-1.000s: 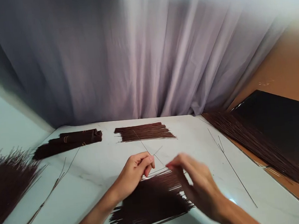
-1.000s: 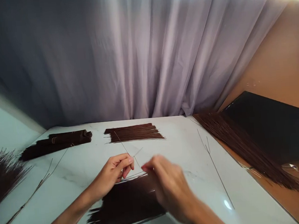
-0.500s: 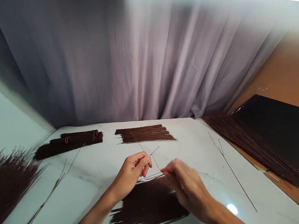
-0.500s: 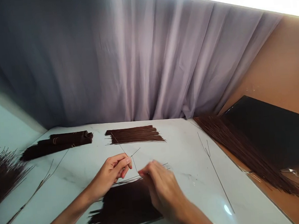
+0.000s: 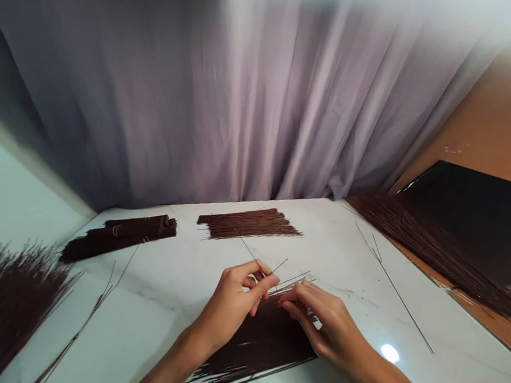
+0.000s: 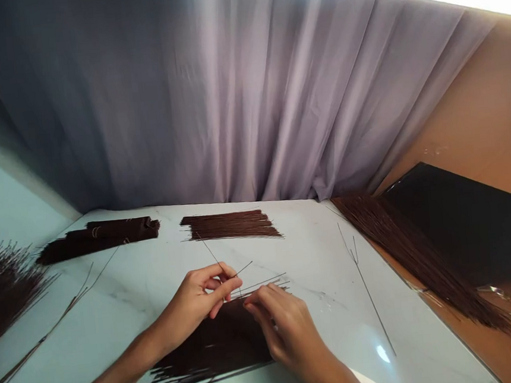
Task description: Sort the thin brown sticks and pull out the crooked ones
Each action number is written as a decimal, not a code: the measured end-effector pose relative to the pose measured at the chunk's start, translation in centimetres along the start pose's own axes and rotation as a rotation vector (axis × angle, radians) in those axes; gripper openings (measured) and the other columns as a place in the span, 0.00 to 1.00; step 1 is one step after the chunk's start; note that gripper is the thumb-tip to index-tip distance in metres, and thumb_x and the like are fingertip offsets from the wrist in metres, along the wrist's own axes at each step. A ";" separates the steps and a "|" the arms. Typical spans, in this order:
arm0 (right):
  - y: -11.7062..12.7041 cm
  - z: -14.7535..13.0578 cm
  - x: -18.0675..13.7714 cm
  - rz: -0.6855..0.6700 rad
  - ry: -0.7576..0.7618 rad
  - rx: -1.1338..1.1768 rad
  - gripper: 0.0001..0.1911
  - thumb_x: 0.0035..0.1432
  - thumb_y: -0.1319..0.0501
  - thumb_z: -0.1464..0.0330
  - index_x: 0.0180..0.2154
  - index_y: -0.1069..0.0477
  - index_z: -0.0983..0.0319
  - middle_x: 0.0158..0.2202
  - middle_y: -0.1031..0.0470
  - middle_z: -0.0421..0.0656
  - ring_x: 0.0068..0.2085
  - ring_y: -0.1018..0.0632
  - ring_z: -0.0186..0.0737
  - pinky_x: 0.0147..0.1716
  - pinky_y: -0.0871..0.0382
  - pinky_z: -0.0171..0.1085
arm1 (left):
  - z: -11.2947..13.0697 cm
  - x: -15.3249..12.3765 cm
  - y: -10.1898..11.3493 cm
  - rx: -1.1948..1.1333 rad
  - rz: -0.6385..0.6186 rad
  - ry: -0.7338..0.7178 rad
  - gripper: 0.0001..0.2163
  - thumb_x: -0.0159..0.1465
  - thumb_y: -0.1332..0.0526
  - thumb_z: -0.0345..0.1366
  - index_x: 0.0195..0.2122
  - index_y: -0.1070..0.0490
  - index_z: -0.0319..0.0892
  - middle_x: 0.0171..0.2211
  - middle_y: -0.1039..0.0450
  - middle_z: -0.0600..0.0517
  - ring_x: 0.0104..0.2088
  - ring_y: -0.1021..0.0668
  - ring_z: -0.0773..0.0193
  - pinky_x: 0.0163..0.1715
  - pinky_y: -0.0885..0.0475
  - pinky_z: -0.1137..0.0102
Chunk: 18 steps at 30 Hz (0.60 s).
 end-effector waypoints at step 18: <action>5.7 3.0 2.6 0.007 0.041 -0.357 0.06 0.70 0.42 0.71 0.39 0.27 0.56 0.35 0.20 0.40 0.39 0.27 0.43 0.48 0.42 0.48 | -3.0 0.3 -0.3 -0.139 -0.097 0.147 0.13 0.62 0.32 0.43 0.32 0.22 0.37 0.26 0.28 0.53 0.18 0.35 0.75 0.11 0.47 0.81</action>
Point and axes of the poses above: each hand's wrist, its own x-axis towards the middle knuckle, its own y-axis out of the back of the hand, z = x × y, the point moved 7 cm from there along x, towards the middle knuckle
